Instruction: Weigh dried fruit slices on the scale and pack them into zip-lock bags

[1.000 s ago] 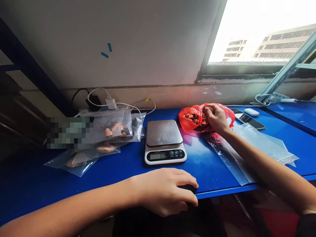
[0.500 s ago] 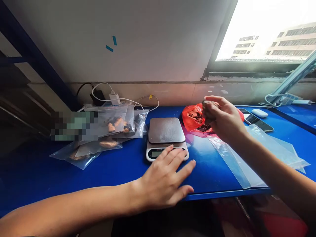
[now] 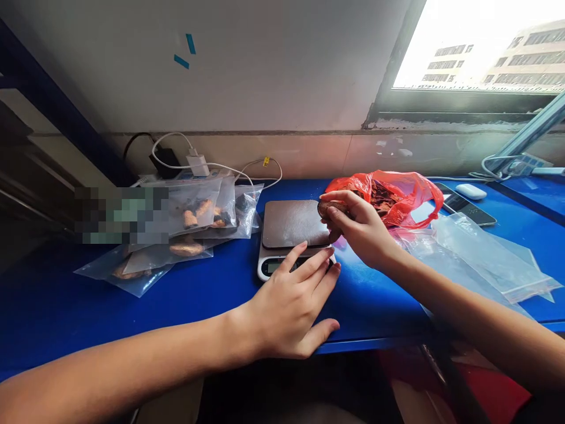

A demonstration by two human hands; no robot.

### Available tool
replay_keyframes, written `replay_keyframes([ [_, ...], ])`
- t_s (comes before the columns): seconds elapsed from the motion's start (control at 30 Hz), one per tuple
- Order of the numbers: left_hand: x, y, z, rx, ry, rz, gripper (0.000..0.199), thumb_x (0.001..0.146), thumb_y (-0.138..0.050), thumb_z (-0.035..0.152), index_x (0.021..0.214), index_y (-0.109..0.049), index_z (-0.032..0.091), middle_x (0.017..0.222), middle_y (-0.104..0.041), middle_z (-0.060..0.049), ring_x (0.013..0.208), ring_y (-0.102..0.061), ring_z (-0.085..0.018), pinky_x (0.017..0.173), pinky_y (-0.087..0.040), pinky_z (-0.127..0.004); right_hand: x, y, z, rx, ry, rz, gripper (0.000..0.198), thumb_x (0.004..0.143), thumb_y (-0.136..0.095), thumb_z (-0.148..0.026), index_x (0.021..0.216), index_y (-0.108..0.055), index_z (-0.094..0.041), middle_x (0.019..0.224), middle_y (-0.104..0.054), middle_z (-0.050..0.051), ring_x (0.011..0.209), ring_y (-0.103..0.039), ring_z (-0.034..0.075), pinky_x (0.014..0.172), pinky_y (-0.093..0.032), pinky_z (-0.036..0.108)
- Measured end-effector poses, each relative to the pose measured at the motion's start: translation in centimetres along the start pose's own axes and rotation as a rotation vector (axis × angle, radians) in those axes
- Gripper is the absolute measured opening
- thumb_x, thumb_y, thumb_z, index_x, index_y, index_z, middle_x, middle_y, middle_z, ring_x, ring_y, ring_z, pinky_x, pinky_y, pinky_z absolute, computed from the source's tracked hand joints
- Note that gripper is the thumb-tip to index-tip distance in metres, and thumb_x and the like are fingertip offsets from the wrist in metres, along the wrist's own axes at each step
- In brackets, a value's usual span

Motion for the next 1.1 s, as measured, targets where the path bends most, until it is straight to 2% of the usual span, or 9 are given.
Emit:
replay_keyframes([
  [0.33,-0.3,0.6,0.1,0.006,-0.012,0.110,0.051,0.094,-0.048,0.040,0.130,-0.052,0.005,0.135,-0.055,-0.019,0.138,-0.037,-0.029,0.117,-0.009,-0.052,0.5,0.9,0.5,0.010,-0.040,0.045,0.029,0.079,-0.066,-0.036,0.101,-0.058,-0.018,0.083,-0.061,0.001,0.069,-0.056,0.010,0.051,-0.046,0.020],
  [0.47,-1.1,1.4,2.0,-0.013,-0.204,0.235,0.031,0.095,-0.048,0.026,0.122,-0.059,0.017,0.131,-0.061,-0.009,0.134,-0.041,-0.023,0.118,-0.012,-0.050,2.0,-2.0,-0.5,-0.159,0.051,-0.141,0.021,0.082,-0.062,-0.032,0.096,-0.061,-0.016,0.080,-0.062,0.001,0.070,-0.057,0.010,0.055,-0.046,0.022],
  [0.57,-1.1,1.4,2.4,-0.049,-0.262,0.239,0.027,0.095,-0.047,0.025,0.117,-0.061,0.019,0.127,-0.062,-0.007,0.132,-0.043,-0.023,0.114,-0.023,-0.048,3.2,-4.8,0.7,-0.199,-0.006,-0.307,0.020,0.084,-0.059,-0.033,0.095,-0.063,-0.016,0.079,-0.063,0.002,0.064,-0.056,0.010,0.053,-0.045,0.022],
  [0.67,-0.9,0.8,1.8,-0.061,-0.223,0.162,0.024,0.094,-0.048,0.028,0.108,-0.063,0.017,0.118,-0.065,-0.009,0.128,-0.046,-0.027,0.109,-0.030,-0.050,3.9,-5.8,1.6,-0.322,-0.035,-0.324,0.023,0.085,-0.058,-0.036,0.094,-0.065,-0.017,0.082,-0.066,0.004,0.066,-0.060,0.013,0.054,-0.047,0.025],
  [0.73,-1.0,1.2,1.7,-0.049,-0.217,0.164,0.020,0.094,-0.049,0.026,0.097,-0.065,0.016,0.103,-0.067,-0.008,0.122,-0.051,-0.027,0.108,-0.030,-0.053,3.8,-5.7,0.2,-0.482,0.089,-0.299,0.022,0.088,-0.057,-0.037,0.092,-0.067,-0.018,0.091,-0.069,0.007,0.082,-0.064,0.018,0.070,-0.051,0.031],
  [0.8,-1.4,2.7,1.8,-0.029,-0.234,0.253,0.016,0.092,-0.051,0.021,0.086,-0.064,0.016,0.081,-0.065,-0.004,0.100,-0.059,-0.022,0.103,-0.035,-0.050,2.9,-5.3,-2.3,-0.612,0.256,-0.282,0.023,0.090,-0.053,-0.036,0.093,-0.068,-0.020,0.100,-0.070,0.007,0.100,-0.063,0.022,0.086,-0.049,0.037],
  [0.87,-1.9,4.3,2.2,-0.024,-0.267,0.353,0.015,0.090,-0.053,0.016,0.080,-0.064,0.017,0.063,-0.055,0.001,0.070,-0.056,-0.016,0.082,-0.046,-0.037,1.7,-4.3,-5.0,-0.698,0.414,-0.257,0.023,0.092,-0.051,-0.036,0.094,-0.068,-0.021,0.103,-0.070,0.007,0.104,-0.062,0.023,0.090,-0.047,0.039],
  [0.97,-2.0,5.4,2.7,-0.075,-0.314,0.404,0.019,0.091,-0.056,0.023,0.074,-0.062,0.017,0.052,-0.042,0.003,0.048,-0.039,-0.013,0.049,-0.033,-0.028,0.3,-0.8,-7.5,-0.766,0.541,-0.120,0.019,0.091,-0.053,-0.035,0.094,-0.068,-0.023,0.098,-0.070,0.007,0.089,-0.065,0.022,0.077,-0.050,0.037],
  [1.1,-2.1,5.2,3.6,-0.186,-0.363,0.422,0.040,0.094,-0.054,0.037,0.059,-0.052,0.017,0.048,-0.034,0.004,0.042,-0.031,-0.012,0.042,-0.021,-0.028,0.3,5.7,-6.5,-0.887,0.514,0.160,0.017,0.089,-0.053,-0.034,0.088,-0.066,-0.022,0.085,-0.070,0.008,0.073,-0.063,0.021,0.065,-0.047,0.034],
])
Point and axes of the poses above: each hand's wrist, its own x-axis towards the middle knuckle, its own y-axis out of the back of the hand, z = x × y, the point moved 10 cm from there along x, towards the middle knuckle
